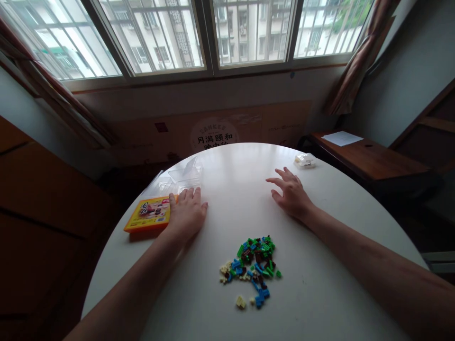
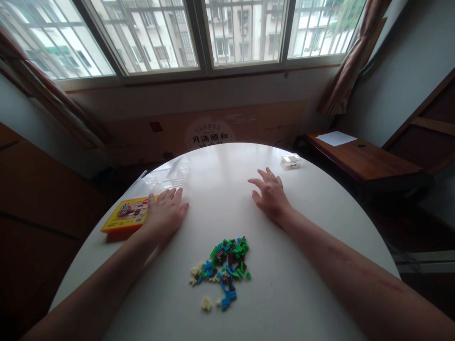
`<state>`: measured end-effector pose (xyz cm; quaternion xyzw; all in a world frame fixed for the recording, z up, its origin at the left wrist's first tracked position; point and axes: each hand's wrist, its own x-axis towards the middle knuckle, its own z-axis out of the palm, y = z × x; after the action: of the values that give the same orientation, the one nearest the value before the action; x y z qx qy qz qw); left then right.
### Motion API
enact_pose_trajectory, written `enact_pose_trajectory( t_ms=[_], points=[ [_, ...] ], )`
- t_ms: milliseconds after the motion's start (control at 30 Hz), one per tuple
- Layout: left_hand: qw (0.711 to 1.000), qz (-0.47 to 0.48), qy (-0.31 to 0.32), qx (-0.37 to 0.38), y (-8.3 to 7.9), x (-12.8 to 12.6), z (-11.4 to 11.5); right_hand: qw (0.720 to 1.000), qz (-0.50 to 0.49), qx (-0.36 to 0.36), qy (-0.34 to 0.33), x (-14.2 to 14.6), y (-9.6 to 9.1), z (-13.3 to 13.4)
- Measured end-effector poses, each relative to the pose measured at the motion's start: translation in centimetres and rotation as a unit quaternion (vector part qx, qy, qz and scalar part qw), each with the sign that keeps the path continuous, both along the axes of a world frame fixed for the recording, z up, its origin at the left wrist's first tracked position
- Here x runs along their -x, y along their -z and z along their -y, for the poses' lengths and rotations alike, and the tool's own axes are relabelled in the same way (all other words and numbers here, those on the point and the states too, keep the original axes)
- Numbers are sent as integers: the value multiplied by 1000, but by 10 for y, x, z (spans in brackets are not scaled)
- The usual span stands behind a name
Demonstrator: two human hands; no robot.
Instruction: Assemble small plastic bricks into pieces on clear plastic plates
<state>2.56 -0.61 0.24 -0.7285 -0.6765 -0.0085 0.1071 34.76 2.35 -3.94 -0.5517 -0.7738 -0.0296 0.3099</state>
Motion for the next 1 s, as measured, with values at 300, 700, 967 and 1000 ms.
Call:
enact_pose_trajectory(
  t_ms=[300, 700, 967, 1000],
  points=[
    [996, 7, 92, 11, -4, -28, 18, 999, -14, -6, -41, 3, -9, 6],
    [913, 205, 345, 75, -13, -54, 47, 972, -61, 8, -226, 20, -24, 29],
    [856, 293, 411, 112, -14, -52, 49, 963, -40, 37, -265, 16, -34, 40],
    [848, 307, 416, 116, -14, -51, 49, 959, -33, 44, -276, 16, -35, 40]
  ],
)
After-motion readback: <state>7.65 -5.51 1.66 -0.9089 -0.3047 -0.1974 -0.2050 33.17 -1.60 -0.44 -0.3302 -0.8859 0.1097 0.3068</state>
